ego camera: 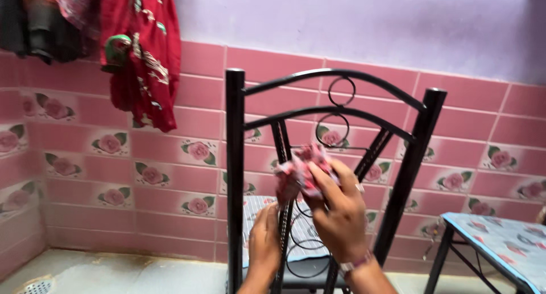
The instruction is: The person wipes the metal frame of a black chair using a patterned cloth. They clean the backrest, legs, and seat area of the chair, which is positioned in a tiled room. The person moves the chair slightly to access different parts of the frame during the cleaning process.
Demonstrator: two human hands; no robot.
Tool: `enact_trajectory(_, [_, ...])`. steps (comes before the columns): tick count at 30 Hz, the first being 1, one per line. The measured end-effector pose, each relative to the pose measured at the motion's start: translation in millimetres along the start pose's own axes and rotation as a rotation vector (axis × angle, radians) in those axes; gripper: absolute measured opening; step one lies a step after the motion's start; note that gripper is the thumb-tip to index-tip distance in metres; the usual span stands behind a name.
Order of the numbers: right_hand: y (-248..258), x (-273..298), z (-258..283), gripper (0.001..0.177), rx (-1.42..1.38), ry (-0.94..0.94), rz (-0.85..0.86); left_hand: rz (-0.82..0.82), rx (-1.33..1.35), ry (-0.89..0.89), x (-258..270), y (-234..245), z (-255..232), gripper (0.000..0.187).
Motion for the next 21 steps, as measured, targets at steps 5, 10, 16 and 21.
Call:
enact_trajectory(5, [-35.5,-48.3,34.2,0.049,0.259,0.237,0.057,0.004,-0.054,-0.220,-17.9,10.6,-40.9,0.039])
enact_trajectory(10, [-41.4,-38.4,22.0,0.026,0.244,0.074,0.075,-0.157,-0.386,-0.550,1.9,31.8,-126.7,0.023])
enact_trajectory(16, [-28.7,-78.2,33.7,0.031,0.218,0.173,-0.109,-0.547,-0.996,-0.835,-5.5,30.0,-216.4,0.045])
enact_trajectory(21, [-41.1,-75.6,24.9,0.028,0.243,0.104,-0.007,-0.487,-0.690,-0.624,-47.8,52.2,-176.9,0.069])
Point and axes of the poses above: each hand's wrist, its own x-axis away from the middle knuckle, its own y-axis out of the back of the hand, z = x × y, the point moved 8 cm from there along -x, towards the middle knuckle, and after that the axes turned 12 degrees about z, right-handed, at the moved point
